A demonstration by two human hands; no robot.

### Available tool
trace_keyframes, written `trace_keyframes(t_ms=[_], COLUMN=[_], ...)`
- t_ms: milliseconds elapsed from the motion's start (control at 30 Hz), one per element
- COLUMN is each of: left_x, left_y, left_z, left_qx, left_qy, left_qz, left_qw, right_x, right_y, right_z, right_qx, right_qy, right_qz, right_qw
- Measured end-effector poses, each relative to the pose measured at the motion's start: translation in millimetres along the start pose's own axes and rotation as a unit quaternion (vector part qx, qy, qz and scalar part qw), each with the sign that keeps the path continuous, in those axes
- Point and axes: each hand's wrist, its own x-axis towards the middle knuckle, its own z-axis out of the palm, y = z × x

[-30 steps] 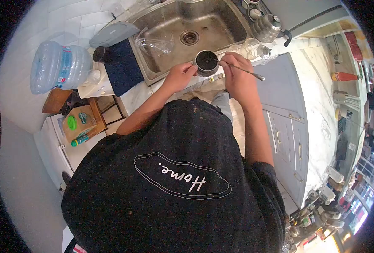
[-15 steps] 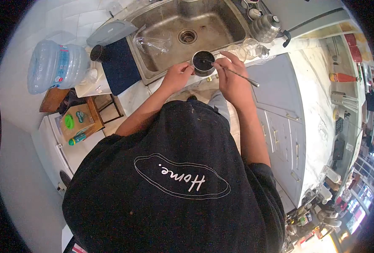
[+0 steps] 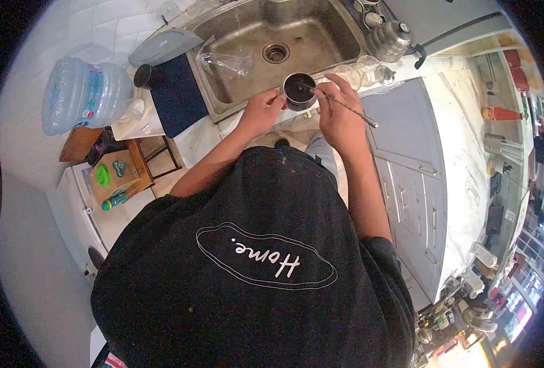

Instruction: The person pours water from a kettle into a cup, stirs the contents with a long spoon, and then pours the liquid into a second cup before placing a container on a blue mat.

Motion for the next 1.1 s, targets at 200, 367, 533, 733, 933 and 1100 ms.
trace_keyframes(t_ms=[200, 367, 533, 733, 933, 1100], left_x=[-2, -2, -2, 1, -2, -2], left_y=[-3, -4, -4, -8, -2, -8], left_z=[2, 3, 1, 1, -3, 1], left_qx=[-0.005, -0.005, -0.001, -0.005, 0.016, -0.006], left_qy=[0.011, 0.010, -0.001, -0.018, -0.024, -0.008], left_qz=[0.002, -0.020, -0.006, -0.011, -0.017, -0.004], left_qw=[1.000, 1.000, 1.000, 1.000, 0.999, 1.000], right_x=[-9, -4, -5, -5, -3, -7], right_y=[5, -2, 9, -5, 6, 1], right_z=[-11, -4, -10, -5, -7, -7], right_qx=[-0.004, 0.000, -0.024, -0.013, -0.046, -0.038], right_qy=[-0.006, -0.019, -0.003, -0.029, -0.017, -0.035], right_qz=[0.030, 0.000, 0.029, 0.006, 0.034, 0.038], right_qw=[1.000, 1.000, 0.999, 0.999, 0.998, 0.998])
